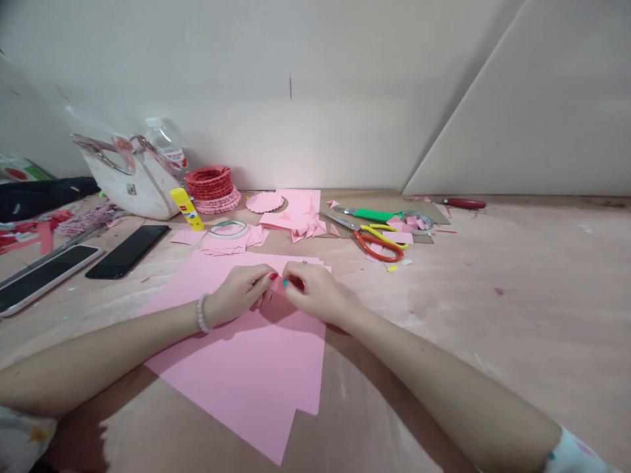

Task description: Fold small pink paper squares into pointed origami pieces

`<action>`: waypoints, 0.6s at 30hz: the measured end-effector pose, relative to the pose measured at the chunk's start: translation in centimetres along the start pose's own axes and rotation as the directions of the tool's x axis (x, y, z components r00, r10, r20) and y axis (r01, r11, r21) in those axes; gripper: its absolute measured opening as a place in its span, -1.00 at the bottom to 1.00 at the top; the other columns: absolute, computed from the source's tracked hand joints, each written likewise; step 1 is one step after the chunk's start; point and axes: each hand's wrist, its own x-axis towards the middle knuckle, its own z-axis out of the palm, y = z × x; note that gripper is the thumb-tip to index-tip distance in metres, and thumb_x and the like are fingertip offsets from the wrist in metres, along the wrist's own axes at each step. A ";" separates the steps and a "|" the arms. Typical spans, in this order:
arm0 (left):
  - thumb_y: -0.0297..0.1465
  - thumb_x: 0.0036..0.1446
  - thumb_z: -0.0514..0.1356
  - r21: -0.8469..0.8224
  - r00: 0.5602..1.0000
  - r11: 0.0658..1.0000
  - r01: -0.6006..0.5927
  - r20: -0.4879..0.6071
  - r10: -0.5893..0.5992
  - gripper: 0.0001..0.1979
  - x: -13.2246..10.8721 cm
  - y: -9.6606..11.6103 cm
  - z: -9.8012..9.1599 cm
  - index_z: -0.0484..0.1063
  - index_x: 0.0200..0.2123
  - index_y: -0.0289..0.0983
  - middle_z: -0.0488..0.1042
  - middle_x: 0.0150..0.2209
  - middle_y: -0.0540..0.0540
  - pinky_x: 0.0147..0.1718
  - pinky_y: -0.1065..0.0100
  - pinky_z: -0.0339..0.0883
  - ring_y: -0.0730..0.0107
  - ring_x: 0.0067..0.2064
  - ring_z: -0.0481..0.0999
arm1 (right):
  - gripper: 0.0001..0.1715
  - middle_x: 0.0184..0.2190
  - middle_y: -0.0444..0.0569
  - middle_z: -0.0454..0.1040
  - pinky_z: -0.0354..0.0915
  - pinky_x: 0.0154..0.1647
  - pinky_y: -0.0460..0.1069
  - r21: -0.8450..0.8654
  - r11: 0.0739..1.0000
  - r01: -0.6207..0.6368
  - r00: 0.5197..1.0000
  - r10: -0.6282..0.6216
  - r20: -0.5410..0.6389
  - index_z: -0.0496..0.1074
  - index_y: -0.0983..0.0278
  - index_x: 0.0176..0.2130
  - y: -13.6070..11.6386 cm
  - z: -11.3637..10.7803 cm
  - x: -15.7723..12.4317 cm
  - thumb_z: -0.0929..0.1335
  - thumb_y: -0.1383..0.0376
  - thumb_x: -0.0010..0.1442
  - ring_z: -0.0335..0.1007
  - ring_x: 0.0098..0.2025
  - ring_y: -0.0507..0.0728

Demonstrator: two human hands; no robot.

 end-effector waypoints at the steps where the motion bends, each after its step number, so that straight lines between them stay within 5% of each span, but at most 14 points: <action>1: -0.33 0.19 -0.12 0.054 0.999 0.998 -0.040 0.016 0.039 -0.67 0.0 0.0 0.0 0.27 -0.54 -0.29 0.34 -0.63 0.06 -0.52 0.52 0.15 0.60 -0.62 0.29 | -0.88 -0.62 -0.19 0.21 -0.02 -0.50 -0.10 -0.039 0.999 0.004 1.000 -0.004 0.002 0.24 0.28 -0.55 -0.1 0.1 -0.1 0.20 0.44 -0.07 0.06 -0.54 -0.03; 4: -0.39 0.17 -0.09 0.207 0.989 0.967 -0.145 0.048 0.138 -0.74 0.0 -0.2 0.0 0.32 -0.47 -0.27 0.40 -0.54 0.03 -0.44 0.49 0.13 0.54 -0.49 0.35 | -0.87 -0.65 -0.20 0.19 -0.05 -0.52 -0.10 -0.082 0.996 -0.019 1.000 0.018 -0.019 0.22 0.28 -0.59 -0.2 0.4 -0.2 0.19 0.44 -0.08 0.03 -0.57 -0.04; 8: -0.41 0.16 -0.08 0.237 0.991 0.962 -0.135 0.019 0.135 -0.76 -0.1 -0.4 0.1 0.34 -0.42 -0.28 0.41 -0.53 0.02 -0.45 0.48 0.13 0.53 -0.49 0.34 | -0.85 -0.70 -0.21 0.14 -0.10 -0.57 -0.10 -0.059 0.994 -0.087 0.996 0.086 -0.019 0.13 0.28 -0.66 -0.3 0.4 -0.1 0.18 0.45 -0.13 0.01 -0.60 -0.04; 14: -0.39 0.16 -0.09 -0.039 0.990 0.999 0.031 -0.137 -0.036 -0.74 0.2 -0.3 0.0 0.29 -0.50 -0.29 0.36 -0.61 0.04 -0.53 0.52 0.15 0.58 -0.58 0.30 | -0.79 -0.73 -0.20 0.00 -0.13 -0.60 -0.09 0.035 0.990 -0.137 0.988 0.139 -0.072 -0.01 0.28 -0.73 -0.1 -0.2 0.3 0.13 0.46 -0.18 -0.07 -0.62 -0.05; 18: -0.24 0.16 -0.07 -0.254 0.977 0.961 0.110 -0.152 -0.151 -0.64 0.8 -0.7 -0.1 0.16 -0.61 -0.30 0.22 -0.70 0.07 -0.64 0.55 0.10 0.63 -0.67 0.20 | -0.81 -0.73 -0.21 0.07 -0.02 -0.60 -0.11 0.312 0.933 -0.181 0.977 0.206 -0.047 0.08 0.27 -0.69 0.9 -0.6 0.6 0.14 0.44 -0.12 0.01 -0.63 -0.05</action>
